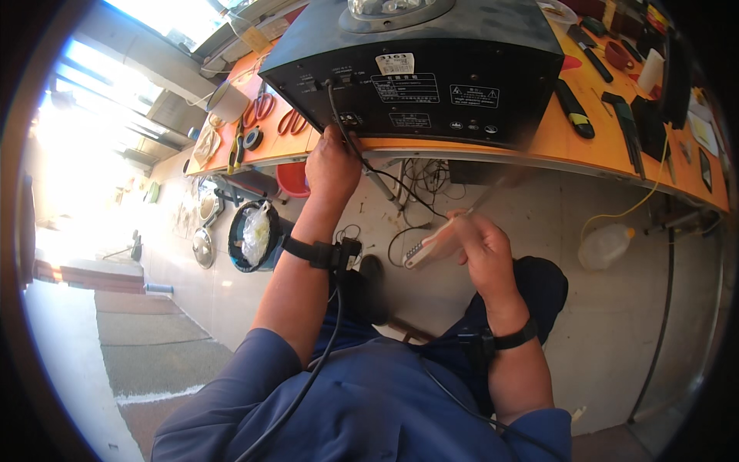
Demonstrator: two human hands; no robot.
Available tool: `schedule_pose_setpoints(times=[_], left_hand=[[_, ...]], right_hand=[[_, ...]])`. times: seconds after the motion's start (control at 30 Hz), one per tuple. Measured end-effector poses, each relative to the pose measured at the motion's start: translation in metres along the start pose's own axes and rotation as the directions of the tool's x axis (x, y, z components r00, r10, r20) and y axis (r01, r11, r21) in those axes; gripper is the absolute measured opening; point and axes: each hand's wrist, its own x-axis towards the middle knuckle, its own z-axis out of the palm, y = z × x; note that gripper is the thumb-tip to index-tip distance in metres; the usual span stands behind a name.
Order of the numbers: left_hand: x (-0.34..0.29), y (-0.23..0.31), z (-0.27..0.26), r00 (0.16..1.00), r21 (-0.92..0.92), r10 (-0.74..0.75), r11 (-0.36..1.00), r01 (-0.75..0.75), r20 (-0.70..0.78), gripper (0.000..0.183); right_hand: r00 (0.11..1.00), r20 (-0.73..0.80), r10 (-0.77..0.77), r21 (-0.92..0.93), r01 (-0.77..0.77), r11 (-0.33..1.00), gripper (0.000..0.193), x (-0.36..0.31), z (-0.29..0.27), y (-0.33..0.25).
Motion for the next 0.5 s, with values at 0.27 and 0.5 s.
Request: schedule_pose_setpoints(times=[0.27, 0.5], left_hand=[[0.0013, 0.0000, -0.0069, 1.000, 0.028, 0.007, 1.000, -0.008, 0.028, 0.023], [0.0006, -0.0002, -0.0062, 0.999, 0.012, 0.019, 1.000, -0.019, 0.031, 0.024]], right_hand=[[1.000, 0.013, 0.014, -0.012, -0.014, 1.000, 0.034, 0.0013, 0.0020, -0.0004], [1.000, 0.008, 0.010, -0.039, -0.010, 0.999, 0.036, 0.0036, 0.0038, 0.0022]])
